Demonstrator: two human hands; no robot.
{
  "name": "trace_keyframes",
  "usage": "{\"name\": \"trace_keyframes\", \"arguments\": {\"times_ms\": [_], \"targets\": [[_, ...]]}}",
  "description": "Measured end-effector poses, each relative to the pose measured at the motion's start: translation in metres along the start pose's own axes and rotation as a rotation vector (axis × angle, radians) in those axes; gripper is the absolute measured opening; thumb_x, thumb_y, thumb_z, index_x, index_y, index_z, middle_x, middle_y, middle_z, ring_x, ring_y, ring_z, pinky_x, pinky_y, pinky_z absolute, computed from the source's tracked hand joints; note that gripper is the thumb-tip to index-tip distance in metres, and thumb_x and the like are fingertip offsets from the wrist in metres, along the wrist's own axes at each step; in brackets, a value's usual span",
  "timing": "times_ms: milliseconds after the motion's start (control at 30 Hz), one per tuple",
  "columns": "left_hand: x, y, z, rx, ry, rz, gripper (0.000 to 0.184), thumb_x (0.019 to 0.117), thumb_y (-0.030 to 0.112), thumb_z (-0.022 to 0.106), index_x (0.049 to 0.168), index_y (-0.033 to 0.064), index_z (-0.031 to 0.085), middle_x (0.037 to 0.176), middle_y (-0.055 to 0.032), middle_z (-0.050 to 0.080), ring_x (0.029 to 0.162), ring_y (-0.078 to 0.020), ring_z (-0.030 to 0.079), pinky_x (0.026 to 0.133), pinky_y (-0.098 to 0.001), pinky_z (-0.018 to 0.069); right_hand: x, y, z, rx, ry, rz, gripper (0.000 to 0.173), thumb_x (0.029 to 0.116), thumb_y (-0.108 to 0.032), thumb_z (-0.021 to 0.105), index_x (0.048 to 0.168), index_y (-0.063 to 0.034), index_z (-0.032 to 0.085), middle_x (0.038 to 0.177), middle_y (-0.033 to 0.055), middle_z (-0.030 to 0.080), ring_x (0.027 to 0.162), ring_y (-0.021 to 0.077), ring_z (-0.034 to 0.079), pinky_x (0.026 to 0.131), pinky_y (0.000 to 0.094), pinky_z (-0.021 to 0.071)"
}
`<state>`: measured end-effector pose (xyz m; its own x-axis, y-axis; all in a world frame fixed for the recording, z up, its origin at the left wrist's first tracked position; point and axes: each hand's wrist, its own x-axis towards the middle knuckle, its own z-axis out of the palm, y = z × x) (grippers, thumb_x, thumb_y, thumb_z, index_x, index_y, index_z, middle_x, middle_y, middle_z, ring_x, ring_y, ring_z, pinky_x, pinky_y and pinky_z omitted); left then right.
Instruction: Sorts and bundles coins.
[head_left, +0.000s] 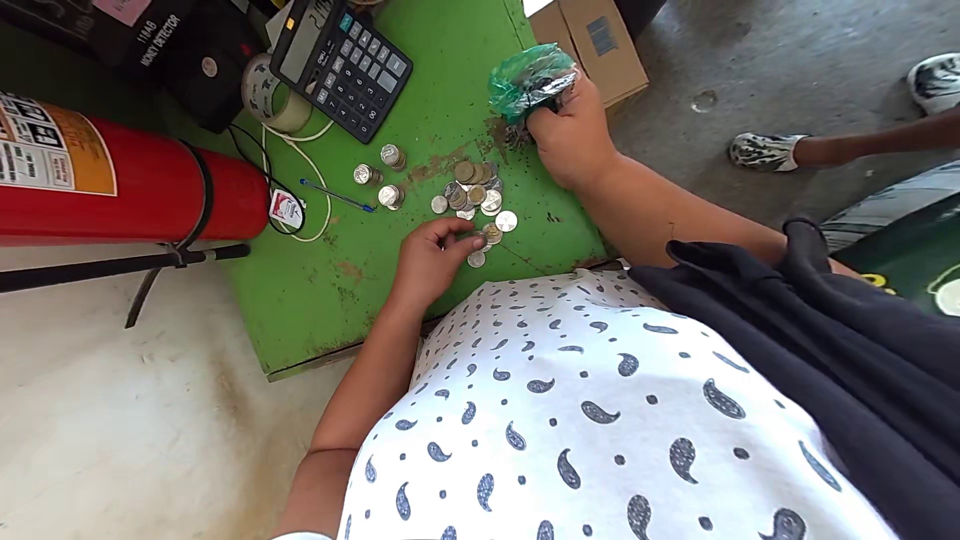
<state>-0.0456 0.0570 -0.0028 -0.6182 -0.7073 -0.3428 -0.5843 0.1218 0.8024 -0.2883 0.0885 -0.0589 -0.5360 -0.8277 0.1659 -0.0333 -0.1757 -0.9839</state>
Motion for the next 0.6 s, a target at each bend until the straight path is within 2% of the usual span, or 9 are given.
{"name": "trace_keyframes", "arguments": {"times_ms": [67, 133, 233, 300, 367, 400, 500, 567, 600], "targets": [[0.0, 0.002, 0.005, 0.259, 0.023, 0.078, 0.032, 0.0875, 0.027, 0.084, 0.114, 0.0095, 0.076, 0.086, -0.0023, 0.066, 0.073, -0.0107, 0.055, 0.068, -0.0279, 0.0481, -0.001, -0.001, 0.0, 0.004, -0.001, 0.013, 0.036, 0.092, 0.005, 0.053, 0.127, 0.0018, 0.058, 0.121, 0.0084, 0.068, 0.113, 0.0095, 0.066, 0.098, 0.0283, 0.0557], [0.002, 0.002, 0.005, 0.302, 0.031, 0.099, 0.025, 0.0862, 0.027, 0.085, 0.099, 0.0083, 0.075, 0.085, -0.0035, 0.064, 0.073, -0.0123, 0.056, 0.069, -0.0297, 0.0487, -0.001, -0.002, 0.0, 0.002, 0.0, 0.017, 0.036, 0.0916, 0.005, 0.053, 0.127, 0.0017, 0.059, 0.12, 0.0084, 0.068, 0.114, 0.0095, 0.065, 0.098, 0.0284, 0.0553], [0.005, -0.001, -0.001, 0.002, -0.032, 0.079, 0.018, 0.0911, 0.017, 0.078, 0.085, 0.0082, 0.064, 0.075, 0.0004, 0.057, 0.065, -0.0075, 0.051, 0.06, -0.0234, 0.0436, 0.0, 0.001, 0.0, 0.005, 0.003, -0.004, 0.035, 0.0912, 0.005, 0.054, 0.126, 0.002, 0.06, 0.12, 0.0087, 0.068, 0.114, 0.0102, 0.065, 0.099, 0.0298, 0.0558], [0.004, 0.0, -0.005, -0.319, -0.093, 0.019, 0.013, 0.0946, 0.007, 0.063, 0.084, 0.0104, 0.056, 0.086, -0.0006, 0.064, 0.061, -0.0043, 0.053, 0.052, -0.019, 0.0426, 0.0, 0.001, 0.0, 0.003, 0.004, -0.009, 0.035, 0.091, 0.005, 0.054, 0.126, 0.0016, 0.06, 0.12, 0.0082, 0.068, 0.114, 0.0099, 0.065, 0.099, 0.0295, 0.0557], [0.003, 0.005, -0.01, -0.531, -0.133, -0.061, 0.009, 0.0901, 0.002, 0.05, 0.09, 0.0104, 0.053, 0.098, -0.0054, 0.073, 0.068, -0.0076, 0.067, 0.055, -0.0203, 0.053, 0.0, 0.0, 0.0, 0.003, 0.004, -0.003, 0.035, 0.0914, 0.005, 0.054, 0.126, 0.0014, 0.06, 0.12, 0.0079, 0.068, 0.114, 0.0093, 0.065, 0.099, 0.0286, 0.0552], [0.003, 0.007, -0.011, -0.573, -0.147, -0.083, 0.012, 0.0888, 0.0, 0.047, 0.094, 0.0103, 0.051, 0.097, -0.0062, 0.073, 0.071, -0.0098, 0.07, 0.056, -0.0215, 0.0554, 0.0, -0.001, 0.0, 0.001, 0.003, -0.002, 0.035, 0.0917, 0.005, 0.054, 0.126, 0.0015, 0.06, 0.12, 0.0079, 0.068, 0.114, 0.0091, 0.065, 0.099, 0.0283, 0.055], [0.005, 0.012, -0.007, -0.377, -0.115, -0.041, 0.013, 0.0948, 0.004, 0.06, 0.107, 0.0053, 0.061, 0.082, -0.0013, 0.064, 0.064, -0.007, 0.06, 0.053, -0.0197, 0.0499, -0.001, 0.0, 0.0, -0.006, 0.001, -0.008, 0.034, 0.0924, 0.004, 0.053, 0.126, 0.0015, 0.06, 0.119, 0.0079, 0.068, 0.113, 0.0091, 0.066, 0.098, 0.0279, 0.0554], [0.009, 0.014, 0.0, -0.044, -0.048, 0.04, 0.016, 0.0935, 0.019, 0.075, 0.104, 0.0067, 0.072, 0.074, 0.0014, 0.058, 0.062, -0.0063, 0.051, 0.057, -0.0223, 0.0438, -0.001, 0.0, -0.001, -0.001, -0.002, -0.005, 0.035, 0.0926, 0.005, 0.053, 0.127, 0.0018, 0.059, 0.12, 0.0085, 0.068, 0.114, 0.0096, 0.065, 0.099, 0.0282, 0.0553], [0.01, 0.015, 0.003, 0.119, -0.027, 0.075, 0.023, 0.0913, 0.027, 0.079, 0.104, 0.0084, 0.075, 0.076, 0.0006, 0.058, 0.065, -0.0081, 0.051, 0.061, -0.0253, 0.0442, 0.0, 0.0, 0.0, -0.003, 0.002, -0.002, 0.035, 0.092, 0.005, 0.053, 0.126, 0.0016, 0.059, 0.12, 0.0085, 0.068, 0.114, 0.0096, 0.066, 0.099, 0.0283, 0.0555]]}}
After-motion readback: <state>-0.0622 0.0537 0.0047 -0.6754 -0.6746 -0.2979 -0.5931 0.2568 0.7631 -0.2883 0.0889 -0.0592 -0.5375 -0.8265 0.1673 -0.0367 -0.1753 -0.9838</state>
